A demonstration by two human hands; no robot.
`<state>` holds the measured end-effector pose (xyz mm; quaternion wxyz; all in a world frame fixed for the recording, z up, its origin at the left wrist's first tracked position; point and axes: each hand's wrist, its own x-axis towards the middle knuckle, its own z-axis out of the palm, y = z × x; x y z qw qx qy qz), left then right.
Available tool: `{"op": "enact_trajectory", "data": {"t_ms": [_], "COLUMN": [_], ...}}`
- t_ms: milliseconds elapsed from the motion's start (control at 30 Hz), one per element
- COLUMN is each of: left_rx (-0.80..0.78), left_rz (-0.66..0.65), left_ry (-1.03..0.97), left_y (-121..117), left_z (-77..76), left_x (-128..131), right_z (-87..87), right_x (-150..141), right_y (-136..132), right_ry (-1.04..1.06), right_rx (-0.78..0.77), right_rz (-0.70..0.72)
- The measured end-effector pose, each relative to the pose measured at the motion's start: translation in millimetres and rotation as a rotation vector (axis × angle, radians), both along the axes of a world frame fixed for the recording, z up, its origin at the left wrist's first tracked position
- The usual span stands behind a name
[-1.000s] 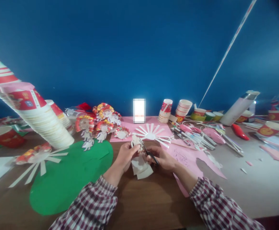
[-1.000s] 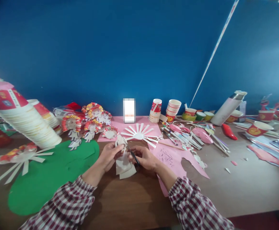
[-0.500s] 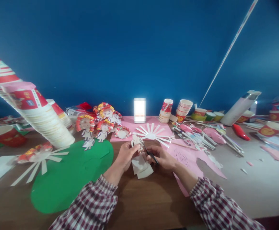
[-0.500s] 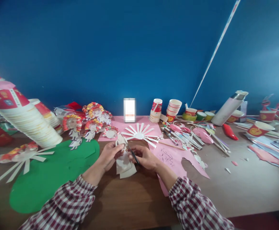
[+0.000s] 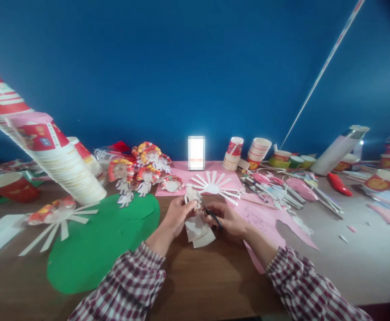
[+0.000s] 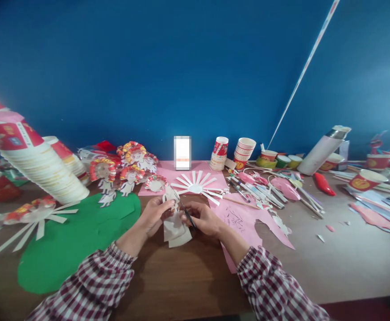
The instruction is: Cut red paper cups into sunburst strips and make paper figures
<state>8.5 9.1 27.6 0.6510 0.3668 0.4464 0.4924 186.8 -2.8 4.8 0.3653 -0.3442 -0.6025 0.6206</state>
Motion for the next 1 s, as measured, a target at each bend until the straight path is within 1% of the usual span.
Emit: {"op": "enact_trajectory", "data": {"t_ms": [200, 267, 333, 400, 467, 567, 667, 733, 900, 1000], "left_rx": [0.024, 0.054, 0.075, 0.072, 0.072, 0.09, 0.087, 0.072, 0.05, 0.051], "left_rz": [-0.017, -0.025, -0.003, 0.042, 0.074, 0.082, 0.069, 0.06, 0.072, 0.073], "left_ry": [-0.003, -0.017, -0.04, -0.068, -0.093, -0.116, -0.122, -0.117, -0.104, -0.111], "left_y": [1, 2, 4, 5, 7, 10, 13, 13, 15, 15], "left_z": [-3.3, -5.2, -6.7, -8.0, -9.4, -12.2, -15.3, -17.1, -20.3, -20.4], "left_x": [-1, -1, -2, -3, -4, -7, -7, -7, -7, -7], "right_z": [-3.4, -2.9, -2.5, -3.0, -4.5, -7.4, -8.8, -8.5, -7.6, -9.4], "right_x": [0, -1, -2, -2, -3, -2, -1, -2, -5, -6], "right_y": [3, 2, 2, 1, 1, 4, 6, 6, 2, 1], "right_ry": [-0.017, -0.021, -0.029, -0.021, 0.005, 0.028, 0.009, -0.004, -0.048, -0.084], "right_rx": [0.004, 0.001, 0.003, 0.016, 0.043, 0.127, 0.175, 0.168, 0.157, 0.151], "right_rz": [-0.032, -0.033, -0.05, -0.102, -0.185, -0.304, -0.354, -0.346, -0.251, -0.238]}}
